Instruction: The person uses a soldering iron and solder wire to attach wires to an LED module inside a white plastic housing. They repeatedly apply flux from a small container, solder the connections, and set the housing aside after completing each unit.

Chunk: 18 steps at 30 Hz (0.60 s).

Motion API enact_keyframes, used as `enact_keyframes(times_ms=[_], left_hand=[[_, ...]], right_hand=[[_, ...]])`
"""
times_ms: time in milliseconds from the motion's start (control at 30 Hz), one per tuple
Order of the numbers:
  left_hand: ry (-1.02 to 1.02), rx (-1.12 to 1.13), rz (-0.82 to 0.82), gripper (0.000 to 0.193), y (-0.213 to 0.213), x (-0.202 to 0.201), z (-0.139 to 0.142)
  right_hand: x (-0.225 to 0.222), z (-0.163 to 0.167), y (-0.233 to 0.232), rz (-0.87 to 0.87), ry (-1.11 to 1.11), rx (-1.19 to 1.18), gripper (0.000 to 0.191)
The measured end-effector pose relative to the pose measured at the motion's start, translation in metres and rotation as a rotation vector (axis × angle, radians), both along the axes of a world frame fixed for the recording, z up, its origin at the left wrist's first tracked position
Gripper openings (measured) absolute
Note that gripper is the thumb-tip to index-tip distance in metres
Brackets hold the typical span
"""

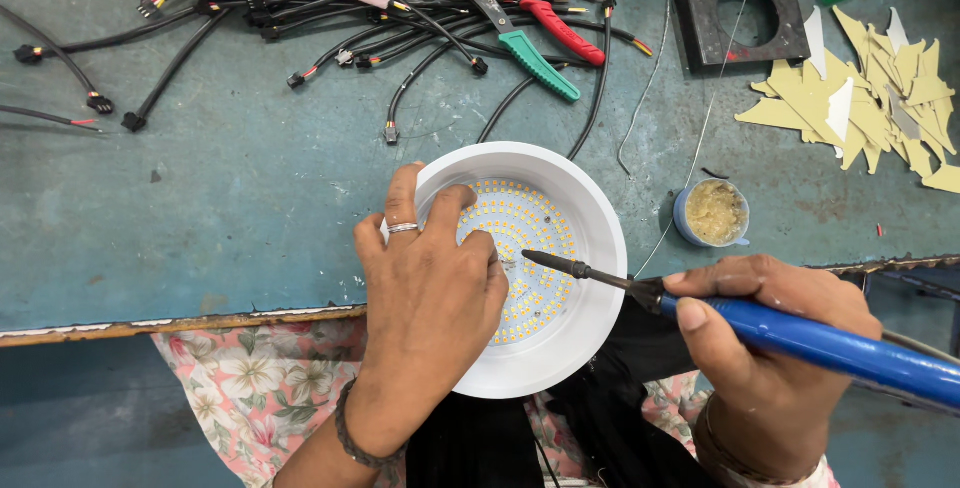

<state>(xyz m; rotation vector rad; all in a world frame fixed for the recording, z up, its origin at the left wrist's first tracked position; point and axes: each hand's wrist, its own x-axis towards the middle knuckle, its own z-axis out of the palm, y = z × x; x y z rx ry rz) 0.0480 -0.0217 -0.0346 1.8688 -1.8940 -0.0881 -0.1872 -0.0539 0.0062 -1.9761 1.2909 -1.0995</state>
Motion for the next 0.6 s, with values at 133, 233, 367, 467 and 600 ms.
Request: enact_keyframes(times_ms=[133, 233, 367, 467, 600], left_hand=[[-0.01, -0.006, 0.002, 0.016, 0.0, -0.001, 0.0], [-0.02, -0.004, -0.001, 0.016, 0.0, -0.001, 0.0], [-0.042, -0.002, 0.008, 0.014, 0.0, -0.003, 0.001], [-0.032, -0.005, 0.018, 0.017, 0.001, -0.005, 0.002], [-0.017, 0.006, 0.041, 0.031, 0.003, -0.008, 0.001]], right_hand=[[-0.004, -0.005, 0.0, 0.011, -0.034, 0.013, 0.018], [-0.01, -0.013, 0.001, -0.025, -0.082, 0.023, 0.02], [-0.013, -0.036, 0.009, -0.028, -0.349, -0.009, 0.036], [-0.004, -0.062, 0.008, 0.074, -0.482, -0.014, 0.048], [0.017, -0.089, 0.011, 0.304, -0.44, -0.107, 0.039]])
